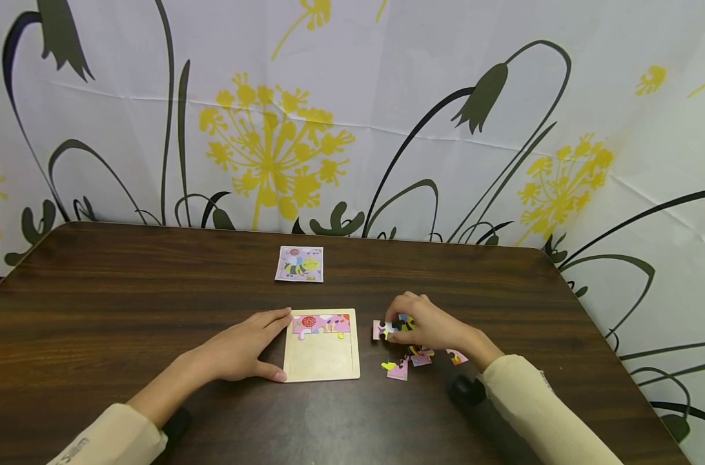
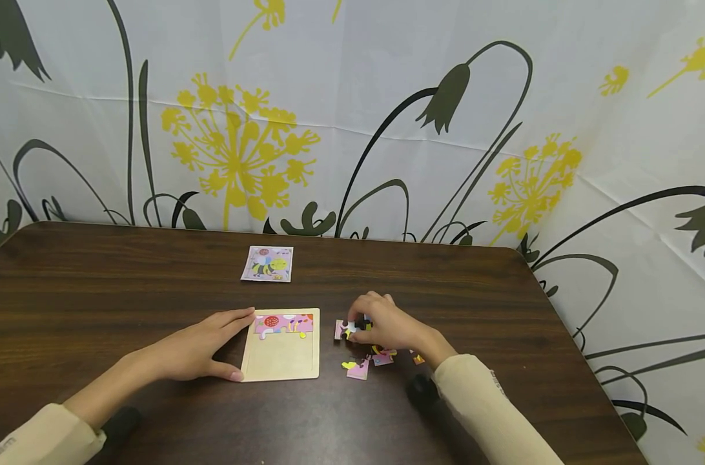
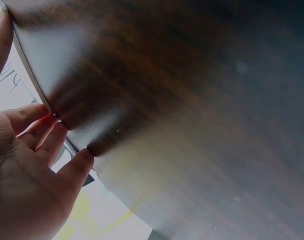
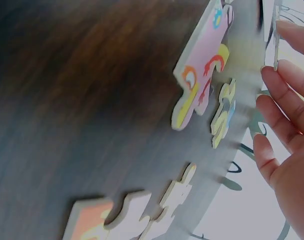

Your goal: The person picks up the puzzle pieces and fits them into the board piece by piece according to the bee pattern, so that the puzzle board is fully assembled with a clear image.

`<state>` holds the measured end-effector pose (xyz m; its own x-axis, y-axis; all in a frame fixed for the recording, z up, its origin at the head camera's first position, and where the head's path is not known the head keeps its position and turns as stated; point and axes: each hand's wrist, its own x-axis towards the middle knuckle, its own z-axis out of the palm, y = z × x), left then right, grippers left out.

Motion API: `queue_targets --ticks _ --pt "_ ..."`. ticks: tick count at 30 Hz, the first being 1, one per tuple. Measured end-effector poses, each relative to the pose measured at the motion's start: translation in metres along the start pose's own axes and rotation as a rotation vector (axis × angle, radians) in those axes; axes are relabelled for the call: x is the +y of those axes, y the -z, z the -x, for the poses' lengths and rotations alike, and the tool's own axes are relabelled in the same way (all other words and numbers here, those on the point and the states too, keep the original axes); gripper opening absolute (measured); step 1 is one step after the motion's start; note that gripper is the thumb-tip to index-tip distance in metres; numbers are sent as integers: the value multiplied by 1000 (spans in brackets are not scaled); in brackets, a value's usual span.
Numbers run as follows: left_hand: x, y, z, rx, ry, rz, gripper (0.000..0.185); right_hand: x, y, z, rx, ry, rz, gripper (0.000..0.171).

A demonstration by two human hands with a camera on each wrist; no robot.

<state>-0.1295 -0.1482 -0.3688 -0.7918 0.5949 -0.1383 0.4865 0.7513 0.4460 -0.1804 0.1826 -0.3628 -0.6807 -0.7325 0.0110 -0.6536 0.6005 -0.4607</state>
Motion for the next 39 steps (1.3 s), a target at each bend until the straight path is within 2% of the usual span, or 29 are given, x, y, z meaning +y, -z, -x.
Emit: queue_targets --ticks 16,31,39 --pt "1 1 0 -2 0 0 92 -17 -11 -24 4 28 -15 20" --pt "1 1 0 -1 -9 -5 92 -44 -22 -48 -44 46 -20 19" --pt "0 1 -1 -1 -9 -1 92 -55 -30 -57 -80 22 -33 20"
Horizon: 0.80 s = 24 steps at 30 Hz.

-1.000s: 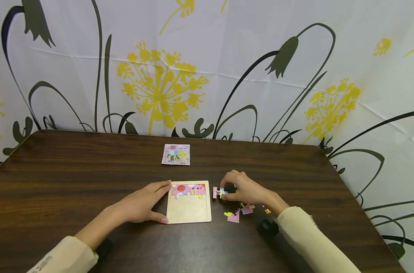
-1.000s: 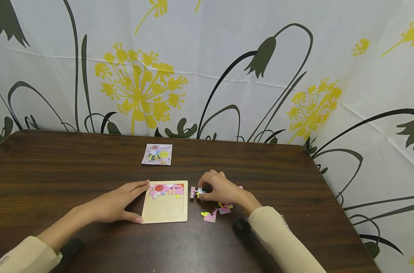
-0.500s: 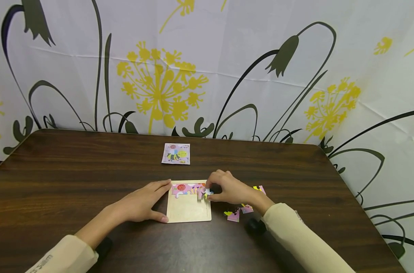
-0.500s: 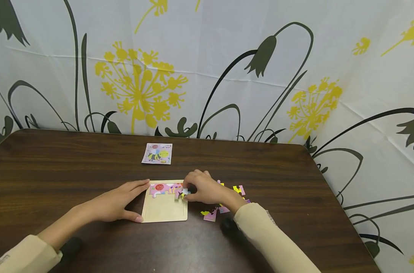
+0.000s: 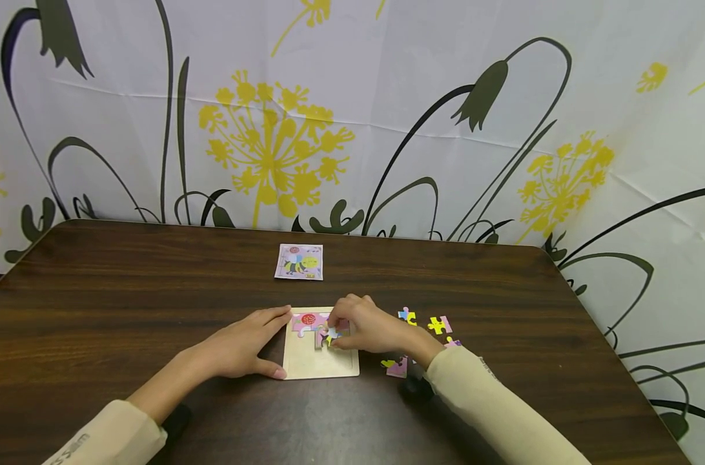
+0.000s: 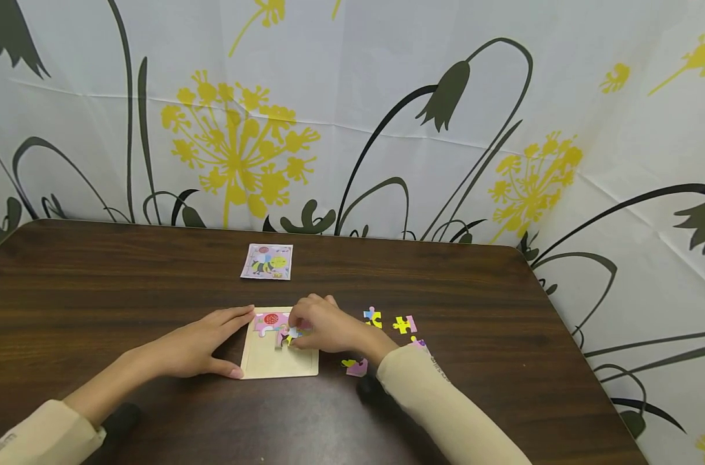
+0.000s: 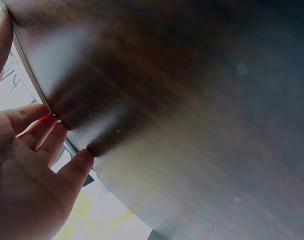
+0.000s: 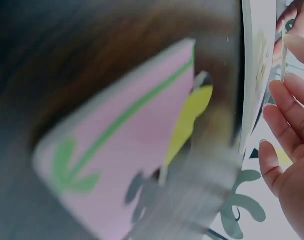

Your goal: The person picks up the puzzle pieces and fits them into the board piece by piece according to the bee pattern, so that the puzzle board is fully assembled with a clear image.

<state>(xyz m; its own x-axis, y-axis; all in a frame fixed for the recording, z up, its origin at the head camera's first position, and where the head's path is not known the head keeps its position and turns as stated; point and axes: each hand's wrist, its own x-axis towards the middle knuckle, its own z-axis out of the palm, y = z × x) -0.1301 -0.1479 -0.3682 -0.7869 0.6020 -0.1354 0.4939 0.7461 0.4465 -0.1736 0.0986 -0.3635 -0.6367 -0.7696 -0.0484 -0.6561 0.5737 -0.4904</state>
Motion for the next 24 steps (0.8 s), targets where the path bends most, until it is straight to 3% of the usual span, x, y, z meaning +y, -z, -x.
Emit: queue_targets --ticks 10,24 --pt "-1 0 0 -3 -5 -8 92 -10 -6 -15 -3 68 30 20" --pt "-2 0 0 9 -17 -17 91 -18 -13 -24 5 78 86 19"
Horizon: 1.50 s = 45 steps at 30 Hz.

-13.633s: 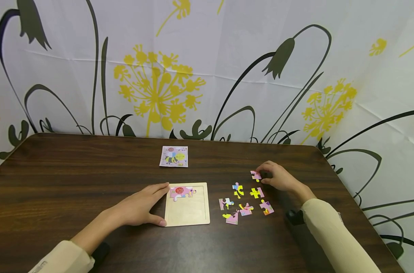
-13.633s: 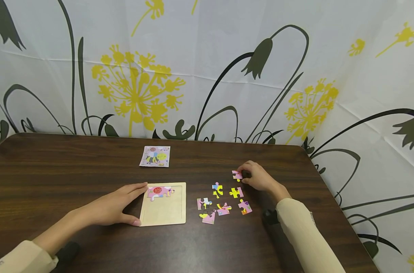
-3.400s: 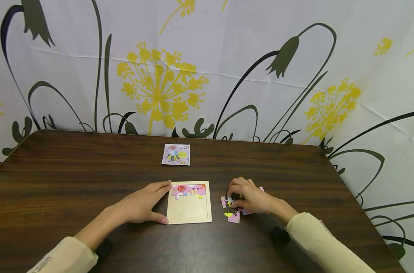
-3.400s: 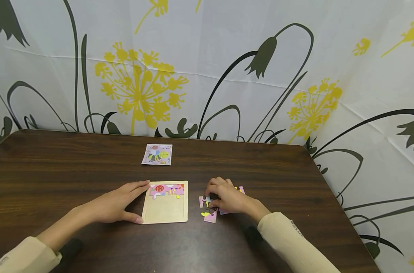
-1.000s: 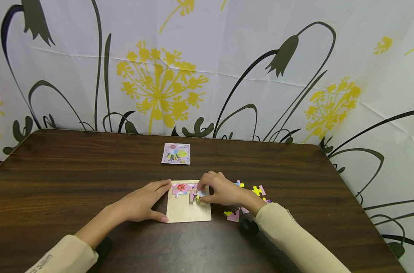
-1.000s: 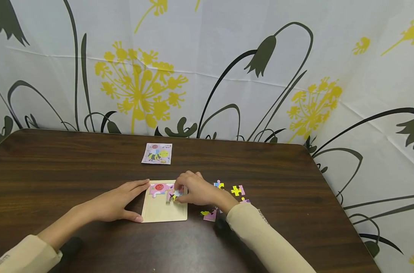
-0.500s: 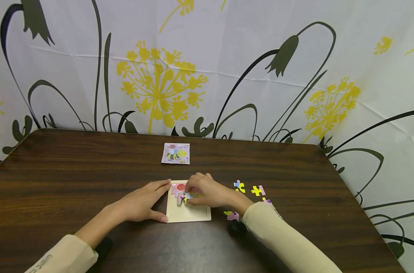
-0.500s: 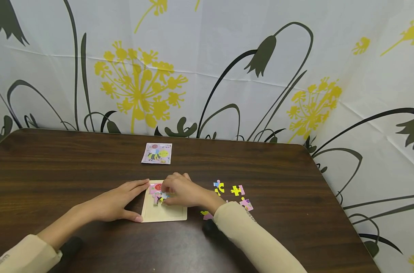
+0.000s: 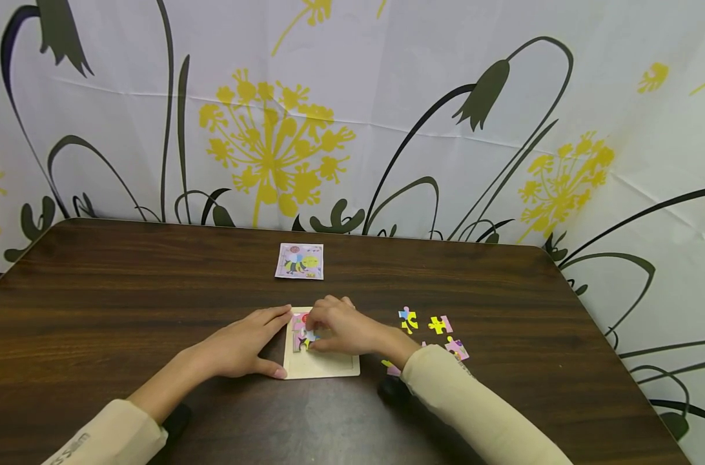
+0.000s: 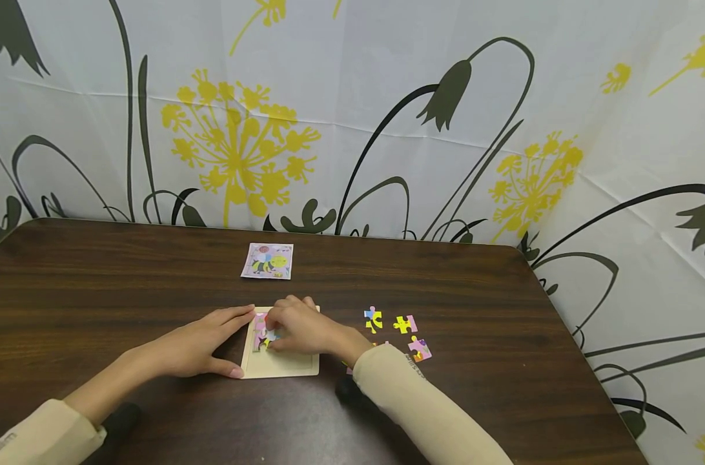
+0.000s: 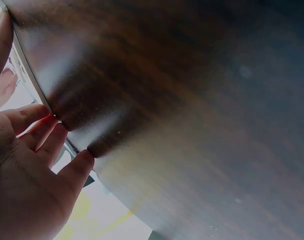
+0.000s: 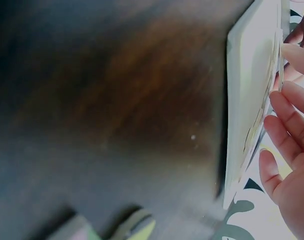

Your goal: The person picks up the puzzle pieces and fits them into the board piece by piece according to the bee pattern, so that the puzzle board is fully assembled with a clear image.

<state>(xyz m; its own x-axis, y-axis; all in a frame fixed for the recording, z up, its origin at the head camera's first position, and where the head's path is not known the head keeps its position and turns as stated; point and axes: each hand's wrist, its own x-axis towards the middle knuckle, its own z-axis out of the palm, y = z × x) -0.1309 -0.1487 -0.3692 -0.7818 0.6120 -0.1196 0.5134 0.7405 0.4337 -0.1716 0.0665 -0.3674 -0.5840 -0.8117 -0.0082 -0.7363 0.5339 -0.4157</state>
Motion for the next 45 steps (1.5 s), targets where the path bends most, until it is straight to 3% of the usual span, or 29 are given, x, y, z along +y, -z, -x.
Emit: queue_targets --ticks 19,34,45 --pt "1 0 0 14 -27 -25 90 -1 -5 -1 15 -9 57 22" --pt "0 0 0 6 -10 -23 89 -2 -6 -2 18 -3 86 21" --pt "1 1 0 6 -11 -25 89 0 -7 -1 31 15 48 24"
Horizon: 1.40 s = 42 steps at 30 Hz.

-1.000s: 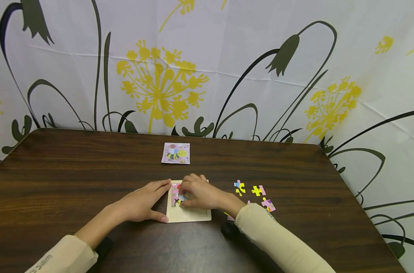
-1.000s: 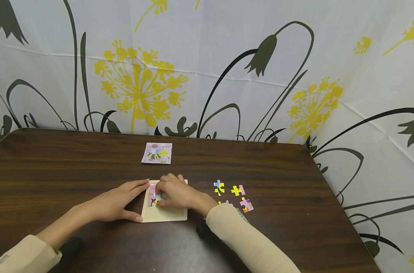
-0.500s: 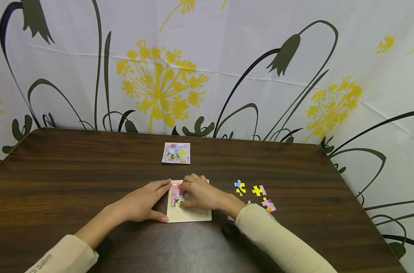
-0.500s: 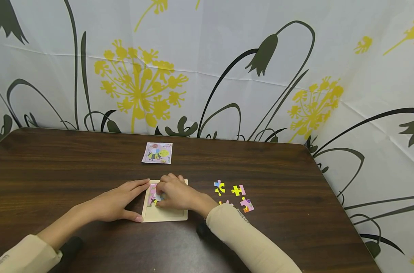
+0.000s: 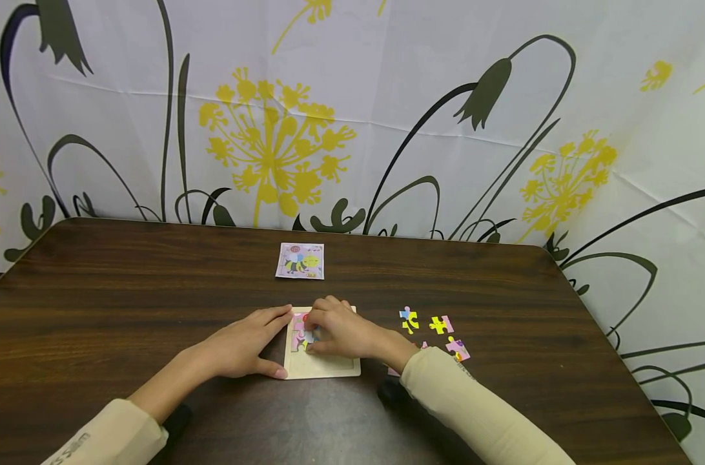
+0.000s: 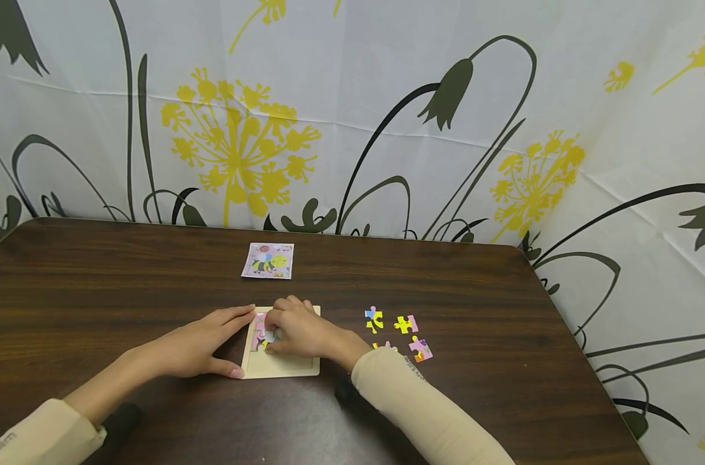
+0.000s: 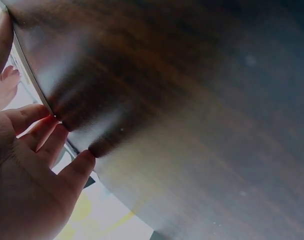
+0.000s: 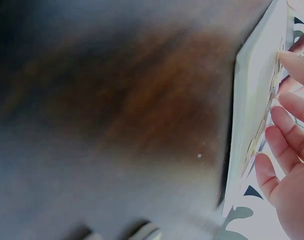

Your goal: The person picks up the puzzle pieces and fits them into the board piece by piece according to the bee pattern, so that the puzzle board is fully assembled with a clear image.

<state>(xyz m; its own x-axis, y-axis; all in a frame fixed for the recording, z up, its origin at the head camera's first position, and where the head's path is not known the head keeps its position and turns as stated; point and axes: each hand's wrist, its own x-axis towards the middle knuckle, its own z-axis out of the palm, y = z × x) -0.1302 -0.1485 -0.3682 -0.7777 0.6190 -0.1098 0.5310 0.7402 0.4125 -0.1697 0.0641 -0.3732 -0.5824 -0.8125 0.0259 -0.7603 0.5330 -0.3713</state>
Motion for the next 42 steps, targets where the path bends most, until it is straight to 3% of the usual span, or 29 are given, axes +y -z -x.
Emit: queue_targets --ticks 42 --pt "-1 0 -2 -38 9 12 90 4 2 2 -9 59 -9 21"
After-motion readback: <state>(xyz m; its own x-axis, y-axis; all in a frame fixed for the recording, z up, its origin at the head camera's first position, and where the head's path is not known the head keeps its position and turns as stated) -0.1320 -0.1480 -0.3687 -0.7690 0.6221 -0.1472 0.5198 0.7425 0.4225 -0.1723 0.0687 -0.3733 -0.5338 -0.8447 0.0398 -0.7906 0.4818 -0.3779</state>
